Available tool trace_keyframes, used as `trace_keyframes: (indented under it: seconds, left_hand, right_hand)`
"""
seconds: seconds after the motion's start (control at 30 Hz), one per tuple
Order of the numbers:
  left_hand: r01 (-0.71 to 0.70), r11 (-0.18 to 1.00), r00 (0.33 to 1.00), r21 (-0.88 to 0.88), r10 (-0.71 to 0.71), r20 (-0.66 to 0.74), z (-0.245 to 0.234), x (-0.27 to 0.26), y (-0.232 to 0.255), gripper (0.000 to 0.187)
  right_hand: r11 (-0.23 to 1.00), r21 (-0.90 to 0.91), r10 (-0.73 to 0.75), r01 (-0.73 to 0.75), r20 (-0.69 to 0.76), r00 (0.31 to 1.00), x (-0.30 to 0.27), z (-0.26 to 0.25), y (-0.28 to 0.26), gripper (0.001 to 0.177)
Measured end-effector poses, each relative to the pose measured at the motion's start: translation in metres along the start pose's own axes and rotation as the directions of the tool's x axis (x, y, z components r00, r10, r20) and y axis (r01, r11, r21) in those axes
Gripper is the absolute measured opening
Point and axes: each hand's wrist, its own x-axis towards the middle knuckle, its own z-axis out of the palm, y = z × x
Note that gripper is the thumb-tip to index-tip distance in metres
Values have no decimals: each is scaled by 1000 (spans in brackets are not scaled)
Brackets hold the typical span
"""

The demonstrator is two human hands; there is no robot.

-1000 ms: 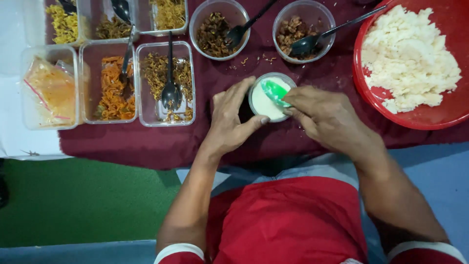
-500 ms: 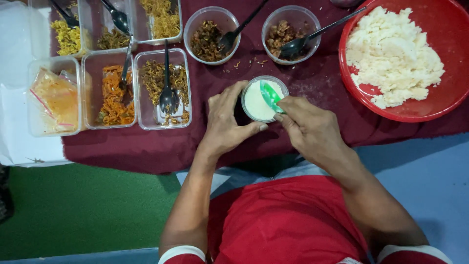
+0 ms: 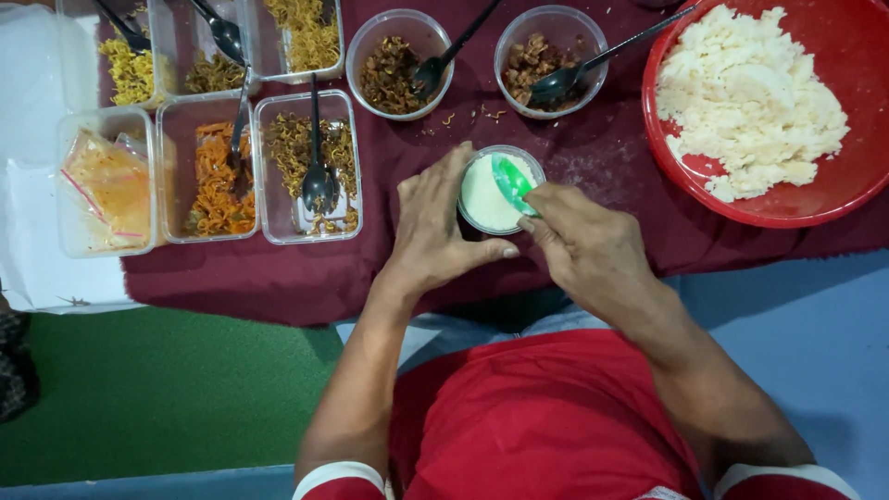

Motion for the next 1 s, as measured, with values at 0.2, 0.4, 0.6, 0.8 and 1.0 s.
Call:
trace_keyframes:
  seconds: [0.2,0.4,0.6,0.8,1.0]
  left_hand:
    - [4,1000,1000,-5,-4,-19,1,0,-7,120]
    - [32,999,999,-4,-32,-22,0,0,0,127]
    - [15,1000,1000,19,-15,8,1,-1,-6,118]
    - [13,1000,1000,9,-13,-14,-1,1,0,109]
    - [20,999,1000,37,-19,-15,1,0,-1,114]
  right_hand:
    - [1000,-24,-9,8,-25,1000,-1,9,2,15]
    - [991,-135,-18,16,-16,1000,-6,1,6,17]
    - [937,-341,-42,78,111,993,-3,-12,-20,15]
    - [798,-598,12,74,139,990,-4,0,-26,11]
    - [766,-642,64,42,141,988,1,6,-29,11]
